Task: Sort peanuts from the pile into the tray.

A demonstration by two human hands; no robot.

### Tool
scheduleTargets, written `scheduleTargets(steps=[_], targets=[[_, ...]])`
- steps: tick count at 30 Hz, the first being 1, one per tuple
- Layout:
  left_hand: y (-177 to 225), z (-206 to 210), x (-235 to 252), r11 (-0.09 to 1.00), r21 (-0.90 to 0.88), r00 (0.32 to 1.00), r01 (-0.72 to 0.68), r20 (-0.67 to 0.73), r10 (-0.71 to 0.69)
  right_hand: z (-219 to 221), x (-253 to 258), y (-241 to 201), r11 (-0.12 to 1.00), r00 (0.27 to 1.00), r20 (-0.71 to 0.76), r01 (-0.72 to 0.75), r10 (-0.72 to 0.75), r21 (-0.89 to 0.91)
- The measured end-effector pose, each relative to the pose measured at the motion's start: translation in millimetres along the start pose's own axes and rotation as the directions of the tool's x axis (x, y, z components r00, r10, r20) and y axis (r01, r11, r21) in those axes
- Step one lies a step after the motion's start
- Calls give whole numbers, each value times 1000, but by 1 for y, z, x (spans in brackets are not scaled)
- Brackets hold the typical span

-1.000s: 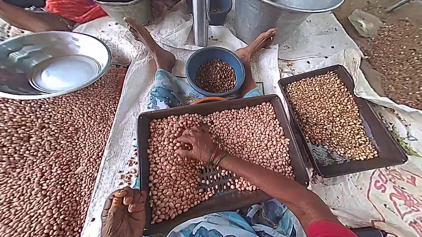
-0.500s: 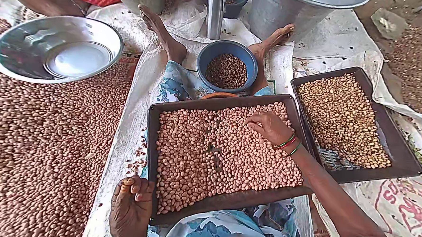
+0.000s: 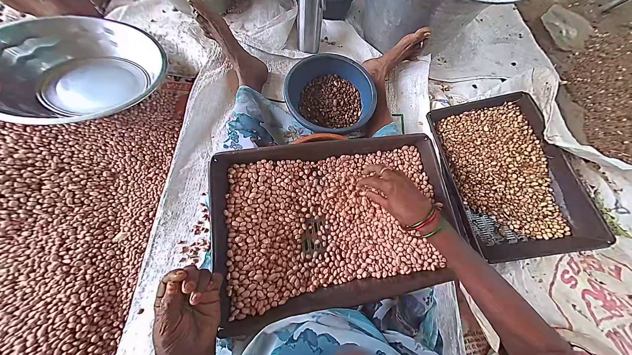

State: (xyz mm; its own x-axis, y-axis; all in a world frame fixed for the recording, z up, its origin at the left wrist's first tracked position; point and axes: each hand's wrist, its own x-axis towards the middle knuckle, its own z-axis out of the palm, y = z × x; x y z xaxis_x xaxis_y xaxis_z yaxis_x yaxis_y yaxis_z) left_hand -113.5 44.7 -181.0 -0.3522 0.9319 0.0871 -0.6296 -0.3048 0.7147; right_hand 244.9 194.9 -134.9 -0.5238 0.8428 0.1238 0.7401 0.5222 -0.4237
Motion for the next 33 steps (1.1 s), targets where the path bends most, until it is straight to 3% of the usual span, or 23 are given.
scheduleTargets(steps=[3, 7, 12, 17, 19, 21, 23, 24, 26, 28, 30, 33], targets=[[0, -2, 0, 999, -35, 1000, 16, 12, -16, -53, -41, 22, 988, 986, -55, -157, 157, -1], [2, -4, 3, 999, -15, 998, 29, 56, -28, -58, -93, 20, 960, 960, 15, -279, 280, -25], [4, -1, 4, 999, 32, 999, 26, 32, -27, -10, -119, 3, 992, 991, -60, -119, 121, 33], [9, 1, 4, 995, 100, 999, 29, 43, -33, 9, -112, -4, 988, 995, 20, -95, 98, -125], [13, 1, 3, 994, 108, 998, 22, 52, -28, -9, -114, 1, 970, 976, -140, -190, 169, -150], [16, 0, 1, 992, 128, 999, 12, 48, -18, -44, -116, 10, 886, 878, -352, -413, 325, -210], [19, -3, -1, 994, 114, 999, 1, 34, -5, -76, -113, 16, 804, 797, -394, -560, 458, -198], [20, -4, -2, 995, 99, 1000, -1, 24, -2, -79, -110, 16, 825, 809, -378, -539, 450, -173], [17, -5, -1, 996, 85, 1000, 2, 2, -3, -55, -98, 2, 950, 913, -286, -312, 291, -32], [14, -4, -1, 998, 67, 1000, 4, -2, -4, -6, -77, -34, 979, 993, -114, -13, 37, 203], [11, 0, -1, 999, 36, 1000, -1, 4, 1, 38, -52, -78, 911, 970, 79, 187, -231, 368], [16, 5, -5, 999, 40, 1000, -2, 3, 2, 86, -25, -117, 847, 835, 322, 277, -446, 453]])
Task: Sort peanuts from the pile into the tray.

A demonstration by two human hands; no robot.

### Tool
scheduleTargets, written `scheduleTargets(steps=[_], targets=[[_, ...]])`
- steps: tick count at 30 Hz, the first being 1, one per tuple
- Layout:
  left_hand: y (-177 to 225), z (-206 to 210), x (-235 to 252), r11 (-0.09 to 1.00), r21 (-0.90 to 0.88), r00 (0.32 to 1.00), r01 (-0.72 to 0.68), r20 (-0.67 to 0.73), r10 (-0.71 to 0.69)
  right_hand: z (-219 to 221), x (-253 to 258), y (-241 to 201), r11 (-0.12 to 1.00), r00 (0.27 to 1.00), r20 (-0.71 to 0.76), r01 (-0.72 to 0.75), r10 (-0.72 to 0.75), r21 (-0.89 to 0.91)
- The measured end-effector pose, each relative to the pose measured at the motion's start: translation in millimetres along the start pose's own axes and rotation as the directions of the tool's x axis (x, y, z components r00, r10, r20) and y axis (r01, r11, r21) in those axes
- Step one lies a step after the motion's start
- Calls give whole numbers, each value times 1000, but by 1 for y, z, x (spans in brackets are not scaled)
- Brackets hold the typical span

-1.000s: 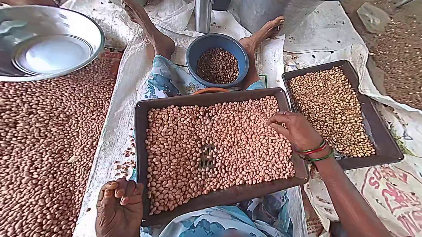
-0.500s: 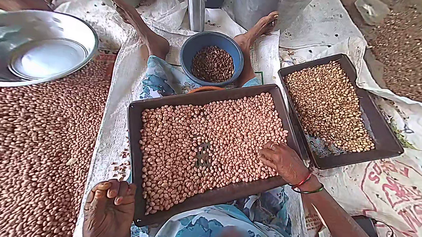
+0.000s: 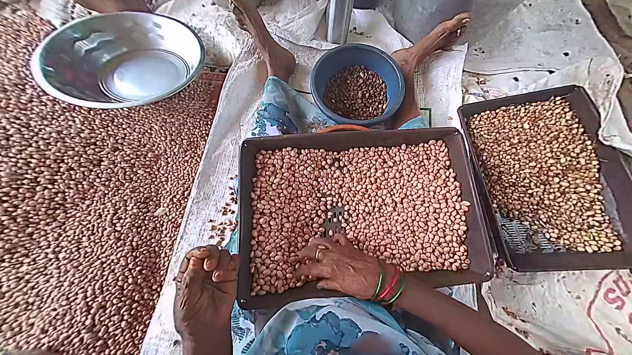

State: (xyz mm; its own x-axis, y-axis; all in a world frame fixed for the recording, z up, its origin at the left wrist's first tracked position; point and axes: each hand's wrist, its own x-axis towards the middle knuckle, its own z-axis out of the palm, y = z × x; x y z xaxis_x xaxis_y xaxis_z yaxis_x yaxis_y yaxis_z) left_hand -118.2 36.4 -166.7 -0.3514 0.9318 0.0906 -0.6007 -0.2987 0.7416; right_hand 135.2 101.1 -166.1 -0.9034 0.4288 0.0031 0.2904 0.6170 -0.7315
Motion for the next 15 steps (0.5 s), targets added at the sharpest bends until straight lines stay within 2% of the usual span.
scheduleTargets(steps=[3, 4, 6, 7, 8, 9, 11, 12, 15], targets=[[7, -8, -2, 1000, -4, 1000, -20, -5, 20, -4, -3, 19, 997, 990, 133, 45, -36, -63], [10, -11, -3, 999, -10, 999, -31, -14, 31, -19, -14, 26, 996, 985, 170, 21, -5, -89], [16, -21, -6, 998, -43, 998, -49, -32, 48, -58, -41, 32, 971, 961, 210, -140, 181, -196], [17, -27, -8, 996, -72, 997, -57, -49, 54, -79, -54, 33, 921, 930, 178, -263, 321, -288], [18, -32, -11, 993, -95, 996, -63, -68, 57, -96, -66, 36, 849, 901, 84, -367, 426, -380], [18, -36, -13, 991, -110, 994, -71, -88, 61, -112, -77, 39, 787, 885, -58, -439, 461, -435], [18, -42, -15, 988, -133, 991, -81, -119, 65, -136, -91, 44, 721, 875, -278, -485, 397, -496], [17, -43, -16, 986, -143, 990, -84, -123, 66, -142, -92, 43, 718, 872, -333, -485, 358, -500], [18, -43, -15, 988, -137, 991, -75, -122, 58, -129, -75, 35, 783, 893, -345, -428, 289, -452]])
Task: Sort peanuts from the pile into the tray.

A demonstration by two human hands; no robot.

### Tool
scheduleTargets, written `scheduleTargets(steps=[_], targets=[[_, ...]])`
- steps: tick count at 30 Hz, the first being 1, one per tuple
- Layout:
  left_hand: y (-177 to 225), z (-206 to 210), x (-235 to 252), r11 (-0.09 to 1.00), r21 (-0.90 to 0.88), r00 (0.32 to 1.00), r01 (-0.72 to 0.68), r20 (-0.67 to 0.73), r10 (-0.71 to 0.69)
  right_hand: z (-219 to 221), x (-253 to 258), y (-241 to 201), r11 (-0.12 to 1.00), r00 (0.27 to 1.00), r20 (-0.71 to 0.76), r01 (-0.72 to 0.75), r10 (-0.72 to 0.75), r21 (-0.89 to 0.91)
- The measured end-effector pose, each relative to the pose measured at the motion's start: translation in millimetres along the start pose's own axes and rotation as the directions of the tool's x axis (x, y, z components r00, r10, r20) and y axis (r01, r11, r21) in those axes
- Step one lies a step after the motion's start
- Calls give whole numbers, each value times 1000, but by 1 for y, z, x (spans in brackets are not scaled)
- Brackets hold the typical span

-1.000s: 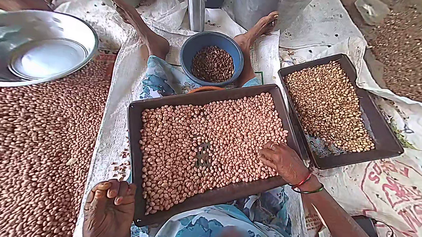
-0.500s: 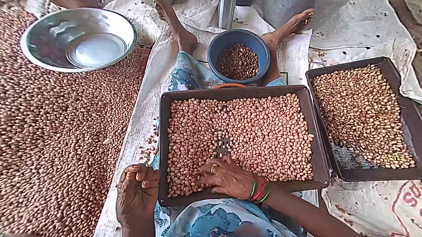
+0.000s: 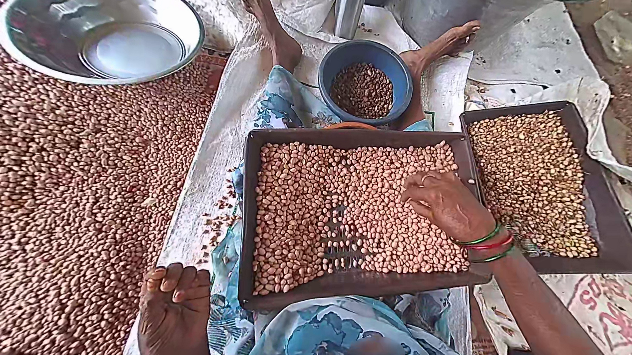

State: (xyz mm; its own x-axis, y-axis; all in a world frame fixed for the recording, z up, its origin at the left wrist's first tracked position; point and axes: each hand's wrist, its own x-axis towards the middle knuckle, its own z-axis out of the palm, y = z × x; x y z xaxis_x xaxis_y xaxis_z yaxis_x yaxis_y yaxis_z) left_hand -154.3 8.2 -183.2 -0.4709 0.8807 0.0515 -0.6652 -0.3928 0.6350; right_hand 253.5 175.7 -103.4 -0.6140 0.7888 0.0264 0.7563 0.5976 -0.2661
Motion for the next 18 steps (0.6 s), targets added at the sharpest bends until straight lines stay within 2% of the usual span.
scheduleTargets(steps=[2, 4, 8, 11, 13, 15, 18], targets=[[3, 2, 1, 998, 60, 1000, 4, 27, -6, 16, 2, -18, 995, 997, 71, 13, -20, 99], [6, 5, 1, 989, 145, 998, -5, 61, -4, 26, 1, -28, 988, 988, 153, -61, 39, 143], [8, 3, -1, 987, 160, 997, -1, 77, -11, 50, -12, -38, 973, 984, 151, -120, 91, 196], [-1, 5, 3, 991, 134, 997, 30, 60, -38, 76, -18, -67, 936, 991, 98, 57, -96, 349], [-10, 12, 6, 990, 130, 998, 49, 34, -54, 85, -4, -85, 923, 981, 43, 162, -189, 348], [-18, 19, 7, 984, 169, 997, 60, 47, -69, 77, 31, -89, 945, 990, 14, 126, -137, 302], [-29, 26, 8, 976, 212, 996, 52, 54, -64, 85, 103, -65, 969, 993, -98, -40, 65, 244]])
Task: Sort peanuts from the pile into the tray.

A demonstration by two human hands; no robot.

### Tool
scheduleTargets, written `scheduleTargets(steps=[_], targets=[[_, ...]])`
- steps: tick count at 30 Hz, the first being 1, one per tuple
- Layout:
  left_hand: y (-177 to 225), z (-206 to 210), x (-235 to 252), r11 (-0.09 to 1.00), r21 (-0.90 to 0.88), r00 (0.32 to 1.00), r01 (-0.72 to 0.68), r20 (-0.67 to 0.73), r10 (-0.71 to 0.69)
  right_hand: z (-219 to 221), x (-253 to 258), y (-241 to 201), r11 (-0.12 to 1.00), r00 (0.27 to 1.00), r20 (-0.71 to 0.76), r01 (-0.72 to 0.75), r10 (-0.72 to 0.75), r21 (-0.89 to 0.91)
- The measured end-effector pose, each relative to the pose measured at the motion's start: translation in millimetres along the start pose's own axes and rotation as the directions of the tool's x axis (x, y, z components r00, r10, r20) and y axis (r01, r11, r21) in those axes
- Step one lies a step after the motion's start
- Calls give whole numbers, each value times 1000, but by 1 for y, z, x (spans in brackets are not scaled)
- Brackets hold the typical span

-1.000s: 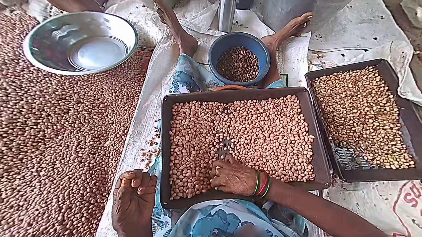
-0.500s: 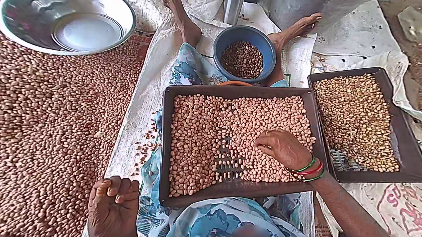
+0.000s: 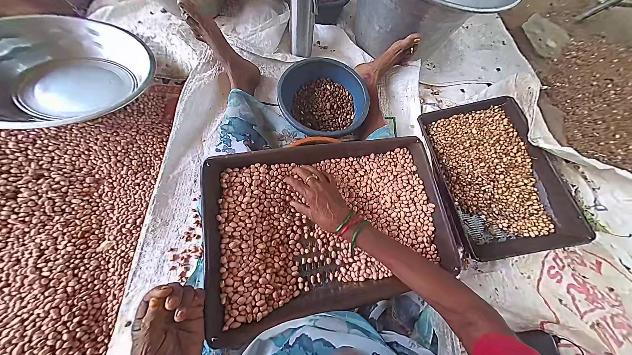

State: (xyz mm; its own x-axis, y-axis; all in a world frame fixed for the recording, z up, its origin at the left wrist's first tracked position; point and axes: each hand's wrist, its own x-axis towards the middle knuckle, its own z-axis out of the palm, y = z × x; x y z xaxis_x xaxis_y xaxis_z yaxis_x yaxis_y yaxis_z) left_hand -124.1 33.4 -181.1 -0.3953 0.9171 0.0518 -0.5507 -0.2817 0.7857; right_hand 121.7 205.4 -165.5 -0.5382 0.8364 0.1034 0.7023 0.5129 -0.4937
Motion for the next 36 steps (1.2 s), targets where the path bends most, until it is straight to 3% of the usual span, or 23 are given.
scheduleTargets(steps=[2, 3, 5, 7, 9, 11, 12, 14, 15, 17, 20, 22, 24, 26, 28, 30, 31, 33, 36], targets=[[-3, 2, 0, 1000, -22, 1000, -8, -16, 8, 23, 31, 15, 993, 989, -141, -35, 50, 109], [-3, 1, 0, 1000, -29, 1000, -11, -18, 10, 31, 39, 10, 986, 988, -133, -55, 77, 159], [-5, 1, -2, 999, -37, 999, -15, -30, 14, 36, 35, -18, 957, 997, 31, -77, 71, 281], [-4, 1, -3, 998, -56, 999, -6, -44, 3, 35, 15, -39, 952, 969, 224, 29, -101, 306], [-2, 1, -2, 999, -36, 999, 3, -45, -4, 25, -9, -35, 942, 888, 363, 187, -283, 277], [4, 4, -2, 999, 43, 999, 4, -47, -2, -8, -27, -14, 973, 861, 459, 162, -222, 166], [7, 3, -3, 997, 78, 999, 0, -40, 3, -28, -34, 2, 993, 893, 435, 91, -117, 80], [10, 0, -5, 993, 121, 999, -9, -34, 13, -60, -45, 34, 995, 981, 186, -43, 59, -91], [10, -2, -5, 993, 119, 999, -13, -41, 18, -71, -50, 45, 985, 994, 61, -78, 88, -151], [8, -5, -3, 996, 89, 997, -17, -77, 24, -82, -58, 43, 984, 995, -20, -96, 94, -149], [5, 0, 4, 997, 70, 996, -21, -83, 27, -58, -72, -1, 998, 981, 190, 25, -36, 63], [5, 5, 8, 996, 84, 998, -35, -49, 39, -27, -83, -22, 965, 925, 298, 186, -236, 187], [10, 10, 8, 991, 126, 999, -50, -12, 52, -11, -96, -28, 935, 863, 385, 239, -329, 262], [17, 10, 6, 988, 143, 998, -59, 16, 58, -23, -94, -23, 962, 797, 547, 153, -256, 227], [20, 5, 3, 989, 141, 998, -54, 16, 53, -46, -79, -16, 996, 771, 633, 11, -64, 86], [18, 2, 1, 991, 125, 999, -47, -10, 49, -53, -64, -10, 996, 825, 559, -92, 86, -18], [15, 2, 1, 993, 108, 999, -46, -20, 48, -48, -61, -8, 996, 877, 473, -85, 83, -18], [11, 3, -1, 994, 100, 998, -48, -23, 50, -24, -57, -13, 996, 957, 286, 30, -53, 86], [6, 6, -2, 989, 145, 999, -43, 6, 42, 18, -55, -45, 924, 925, 209, 252, -317, 287]])
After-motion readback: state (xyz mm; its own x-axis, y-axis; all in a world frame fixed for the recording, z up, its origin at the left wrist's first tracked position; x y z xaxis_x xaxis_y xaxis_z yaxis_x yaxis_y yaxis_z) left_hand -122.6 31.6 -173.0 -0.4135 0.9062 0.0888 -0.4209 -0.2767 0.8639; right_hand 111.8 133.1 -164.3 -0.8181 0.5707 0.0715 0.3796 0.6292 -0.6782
